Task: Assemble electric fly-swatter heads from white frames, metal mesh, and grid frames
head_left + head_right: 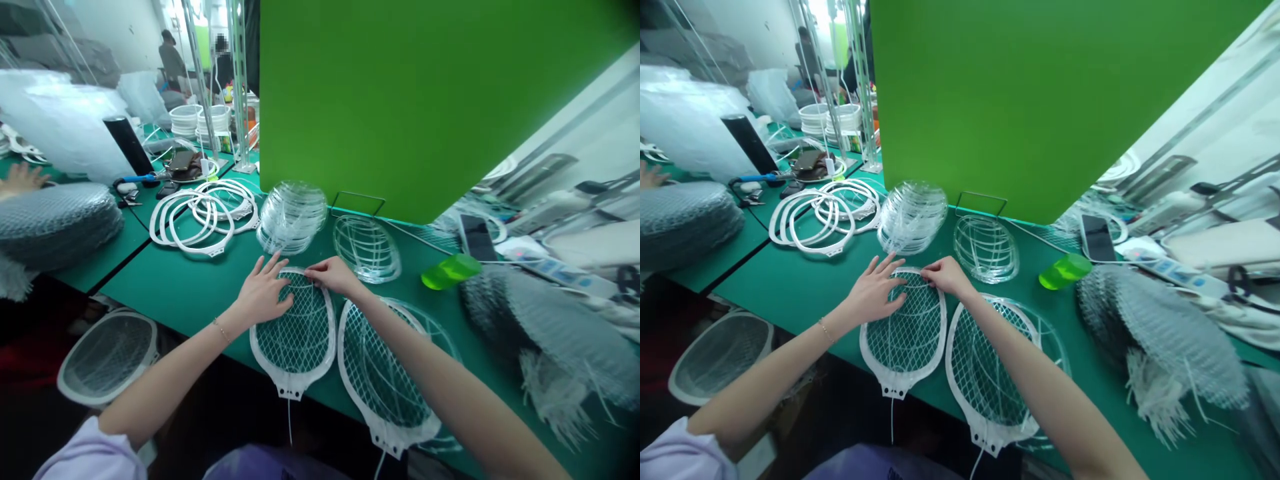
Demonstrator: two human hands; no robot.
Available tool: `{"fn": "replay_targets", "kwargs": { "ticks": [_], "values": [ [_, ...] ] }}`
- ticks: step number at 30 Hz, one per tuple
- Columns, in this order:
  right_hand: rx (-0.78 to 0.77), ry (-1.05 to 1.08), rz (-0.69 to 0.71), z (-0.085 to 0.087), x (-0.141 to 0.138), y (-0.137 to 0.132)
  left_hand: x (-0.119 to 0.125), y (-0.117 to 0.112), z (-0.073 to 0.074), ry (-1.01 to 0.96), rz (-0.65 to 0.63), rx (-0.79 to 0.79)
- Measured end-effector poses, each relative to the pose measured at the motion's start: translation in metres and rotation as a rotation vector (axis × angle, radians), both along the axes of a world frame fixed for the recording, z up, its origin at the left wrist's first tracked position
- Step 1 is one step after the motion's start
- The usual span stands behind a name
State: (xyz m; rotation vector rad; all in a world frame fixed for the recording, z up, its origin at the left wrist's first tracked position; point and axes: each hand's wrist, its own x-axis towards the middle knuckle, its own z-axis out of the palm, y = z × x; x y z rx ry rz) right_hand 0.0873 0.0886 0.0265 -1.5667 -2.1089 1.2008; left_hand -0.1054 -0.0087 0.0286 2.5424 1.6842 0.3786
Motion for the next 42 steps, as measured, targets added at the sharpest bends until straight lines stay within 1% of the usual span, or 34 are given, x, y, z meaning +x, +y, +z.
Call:
{"fn": "replay_targets", "kwargs": {
  "ticks": [4,6,9,12,19,25,29,36,42],
  "values": [
    [0.250,-0.132,0.042,-0.004,-0.008,-0.009,0.000,0.002,-0.003,-0.031,-0.035,-0.001],
    [0.339,-0.185,0.065,-0.006,-0.011,-0.012,-0.001,0.002,-0.004,-0.045,-0.042,-0.011],
    [0.418,-0.239,0.144,-0.008,-0.014,-0.014,-0.002,0.002,-0.005,-0.055,-0.044,-0.025],
    [0.465,-0.284,0.221,-0.008,-0.014,-0.014,-0.003,0.002,-0.005,-0.050,-0.051,-0.031],
    [0.470,-0.359,0.279,-0.003,-0.017,-0.010,-0.002,0.002,-0.004,-0.055,-0.057,-0.019],
    [0.427,-0.405,0.328,0.003,-0.024,0.006,-0.002,0.003,-0.003,-0.057,-0.060,-0.020],
    [0.405,-0.422,0.354,0.005,-0.023,0.015,-0.003,0.003,-0.004,-0.069,-0.065,-0.037],
    [0.418,-0.446,0.310,0.004,-0.020,0.006,-0.003,0.005,-0.004,-0.082,-0.066,-0.075],
    [0.427,-0.457,0.291,0.006,-0.021,0.003,-0.003,0.005,-0.004,-0.109,-0.081,-0.100]
  ]
}}
